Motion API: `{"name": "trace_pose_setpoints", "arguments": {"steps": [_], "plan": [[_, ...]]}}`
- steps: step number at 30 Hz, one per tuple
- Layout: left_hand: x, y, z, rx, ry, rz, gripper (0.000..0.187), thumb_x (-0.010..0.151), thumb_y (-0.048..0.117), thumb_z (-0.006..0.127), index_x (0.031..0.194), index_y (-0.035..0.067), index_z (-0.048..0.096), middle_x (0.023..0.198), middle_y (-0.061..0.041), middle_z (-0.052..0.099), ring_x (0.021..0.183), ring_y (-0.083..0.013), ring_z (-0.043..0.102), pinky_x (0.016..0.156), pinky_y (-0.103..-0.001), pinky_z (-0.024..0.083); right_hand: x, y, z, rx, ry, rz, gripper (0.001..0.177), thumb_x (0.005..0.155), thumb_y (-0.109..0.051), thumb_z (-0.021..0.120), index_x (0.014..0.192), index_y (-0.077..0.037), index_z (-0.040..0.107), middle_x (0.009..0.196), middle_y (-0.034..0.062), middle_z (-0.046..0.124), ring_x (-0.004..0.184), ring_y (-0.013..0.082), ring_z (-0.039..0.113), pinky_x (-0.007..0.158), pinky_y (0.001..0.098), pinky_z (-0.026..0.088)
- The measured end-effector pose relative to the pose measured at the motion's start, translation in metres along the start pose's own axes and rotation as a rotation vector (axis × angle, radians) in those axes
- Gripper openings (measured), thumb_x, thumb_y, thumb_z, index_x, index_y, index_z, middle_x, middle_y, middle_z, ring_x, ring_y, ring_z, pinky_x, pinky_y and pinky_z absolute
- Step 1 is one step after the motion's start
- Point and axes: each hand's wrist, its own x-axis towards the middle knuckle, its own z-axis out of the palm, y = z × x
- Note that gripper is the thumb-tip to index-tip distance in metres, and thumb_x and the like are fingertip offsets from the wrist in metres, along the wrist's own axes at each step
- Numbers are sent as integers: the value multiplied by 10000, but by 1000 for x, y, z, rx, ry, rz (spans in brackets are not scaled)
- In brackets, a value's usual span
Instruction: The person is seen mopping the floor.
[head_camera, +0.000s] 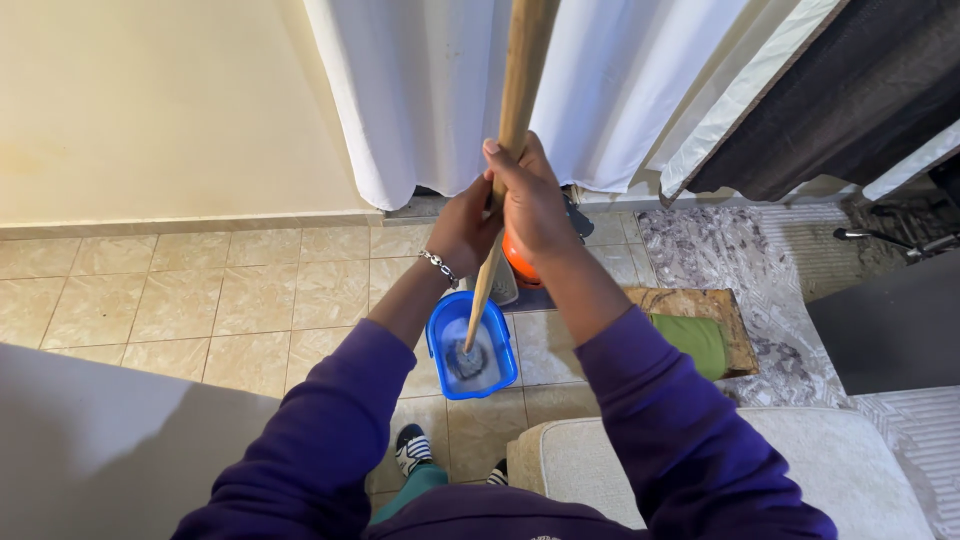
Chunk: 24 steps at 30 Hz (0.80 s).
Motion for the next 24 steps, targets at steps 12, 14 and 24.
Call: {"name": "trace_pose_setpoints", "arguments": {"steps": [12, 14, 24], "plan": [[-67, -70, 59, -3, -237, -253, 397, 852, 297, 778, 1176, 101, 660, 1064, -134, 775, 1025, -323, 740, 862, -411, 567, -42, 78, -76, -383, -127, 257, 420, 933, -334, 770, 645, -142, 533, 584, -55, 473, 541, 53, 433, 504, 238, 323], [-64, -58, 55, 4, -204, -234, 414, 853, 285, 764, 1205, 105, 639, 1066, -143, 768, 1026, -346, 724, 848, -425, 559, -38, 73, -64, -378, -107, 228, 442, 930, -352, 775, 634, -142, 523, 575, -51, 481, 531, 59, 447, 500, 247, 345], [8, 25, 4, -150, 80, 148, 245, 949, 175, 667, 1168, 71, 631, 1133, -167, 706, 1021, -323, 762, 844, -401, 604, 5, -32, 2, -59, 200, -102, 337, 846, -370, 780, 936, -112, 584, 797, -56, 549, 710, 30, 528, 682, 218, 475]]}}
